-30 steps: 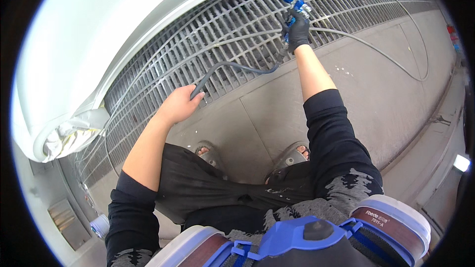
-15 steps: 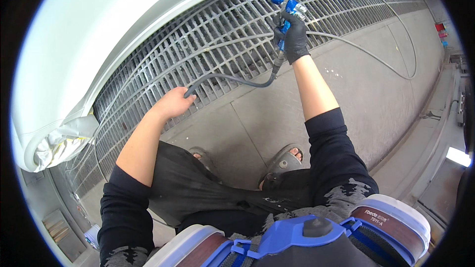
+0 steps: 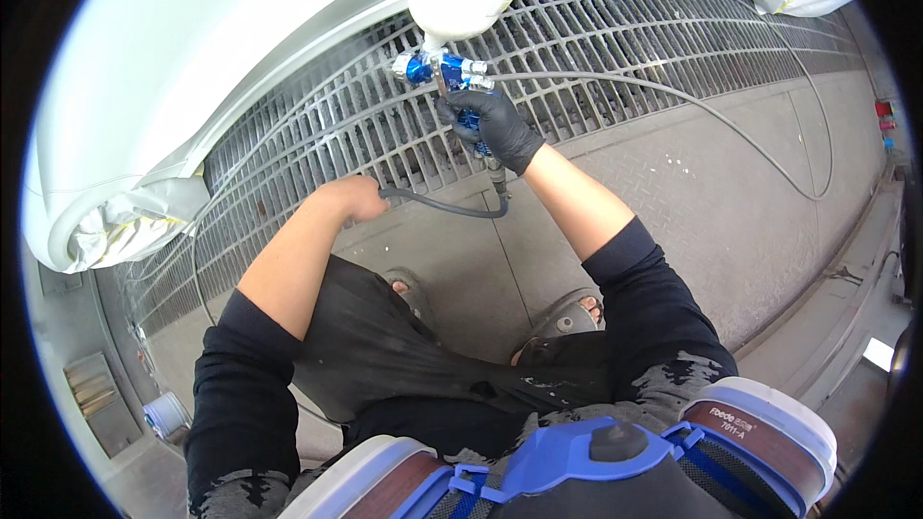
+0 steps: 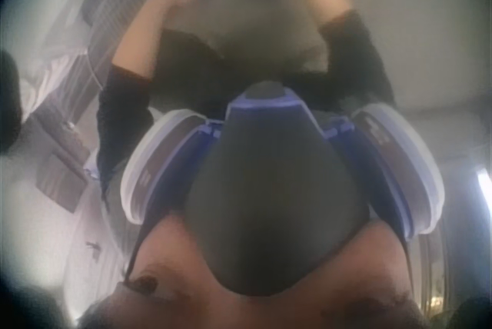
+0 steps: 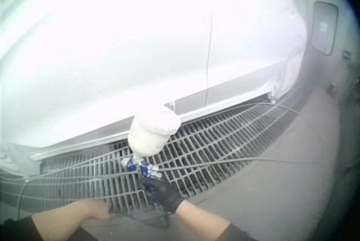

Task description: The person spray-paints the hood and front bumper of a white car using a spray gun. They move the gun in steady horizontal passes across the hood, then along the bumper and wheel arches, maintaining consistent distance and overlap.

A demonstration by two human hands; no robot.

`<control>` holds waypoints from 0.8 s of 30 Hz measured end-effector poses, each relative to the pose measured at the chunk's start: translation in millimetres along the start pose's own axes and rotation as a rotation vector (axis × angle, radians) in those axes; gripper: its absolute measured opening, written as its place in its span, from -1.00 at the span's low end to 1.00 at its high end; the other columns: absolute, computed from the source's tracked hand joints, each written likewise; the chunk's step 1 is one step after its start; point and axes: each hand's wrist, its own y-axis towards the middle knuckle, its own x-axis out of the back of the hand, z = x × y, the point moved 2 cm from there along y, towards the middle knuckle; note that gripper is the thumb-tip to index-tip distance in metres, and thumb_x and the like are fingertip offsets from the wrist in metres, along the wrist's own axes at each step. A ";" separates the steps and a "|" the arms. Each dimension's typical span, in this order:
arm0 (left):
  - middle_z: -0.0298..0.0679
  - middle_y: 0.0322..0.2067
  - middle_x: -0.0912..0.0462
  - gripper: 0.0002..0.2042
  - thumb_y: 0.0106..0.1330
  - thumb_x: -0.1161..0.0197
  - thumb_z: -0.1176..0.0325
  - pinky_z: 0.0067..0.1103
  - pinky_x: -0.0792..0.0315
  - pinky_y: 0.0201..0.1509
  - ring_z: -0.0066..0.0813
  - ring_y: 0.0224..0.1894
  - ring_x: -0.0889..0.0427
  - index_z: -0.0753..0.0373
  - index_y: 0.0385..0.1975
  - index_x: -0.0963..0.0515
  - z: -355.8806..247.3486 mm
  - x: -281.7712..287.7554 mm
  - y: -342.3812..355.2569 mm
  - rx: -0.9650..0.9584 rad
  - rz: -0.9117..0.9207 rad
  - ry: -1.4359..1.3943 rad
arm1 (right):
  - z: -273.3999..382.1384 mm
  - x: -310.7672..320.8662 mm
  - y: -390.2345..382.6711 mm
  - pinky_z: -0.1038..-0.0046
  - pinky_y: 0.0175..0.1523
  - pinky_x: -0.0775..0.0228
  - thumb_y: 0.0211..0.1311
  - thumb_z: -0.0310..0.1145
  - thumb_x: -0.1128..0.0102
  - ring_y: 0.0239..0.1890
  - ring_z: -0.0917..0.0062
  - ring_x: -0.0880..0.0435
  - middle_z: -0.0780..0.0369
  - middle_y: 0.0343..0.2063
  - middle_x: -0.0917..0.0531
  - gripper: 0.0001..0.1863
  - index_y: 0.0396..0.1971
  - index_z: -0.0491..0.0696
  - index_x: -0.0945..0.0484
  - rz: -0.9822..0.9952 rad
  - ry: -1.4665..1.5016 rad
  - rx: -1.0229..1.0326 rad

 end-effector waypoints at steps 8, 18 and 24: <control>0.14 -0.10 -0.70 -0.57 0.45 -0.18 0.08 -0.21 -0.51 0.13 0.07 0.03 -0.68 0.39 0.00 -0.58 -13.7 13.3 -5.1 -0.074 -0.233 -0.264 | 50.2 96.1 -1.1 0.24 -0.17 -0.55 -0.09 -0.59 -0.36 -0.34 0.15 -0.68 0.10 -0.33 -0.71 -0.71 -0.30 0.00 -0.69 -0.464 -1.047 0.579; -0.09 -0.35 -0.64 -0.63 0.49 -0.20 0.08 -0.33 -0.48 -0.02 -0.24 -0.22 -0.62 0.35 -0.11 -0.56 -47.3 25.7 7.9 -0.255 -0.317 -0.547 | 130.4 213.6 -30.4 0.44 -0.61 -0.43 0.21 -0.69 -0.16 -0.59 0.52 -0.55 0.23 -0.45 -0.60 -0.78 -0.19 -0.17 -0.68 -0.978 -1.013 0.341; -0.09 -0.35 -0.65 -0.64 0.48 -0.20 0.11 -0.32 -0.49 -0.02 -0.21 -0.21 -0.63 0.37 -0.08 -0.57 -45.0 24.3 14.0 -0.231 -0.303 -0.496 | 147.4 183.2 -38.0 0.47 -0.68 -0.26 0.37 -0.41 -0.11 -0.71 0.53 -0.43 0.23 -0.51 -0.57 -0.83 -0.38 -0.15 -0.62 -0.912 -0.071 0.201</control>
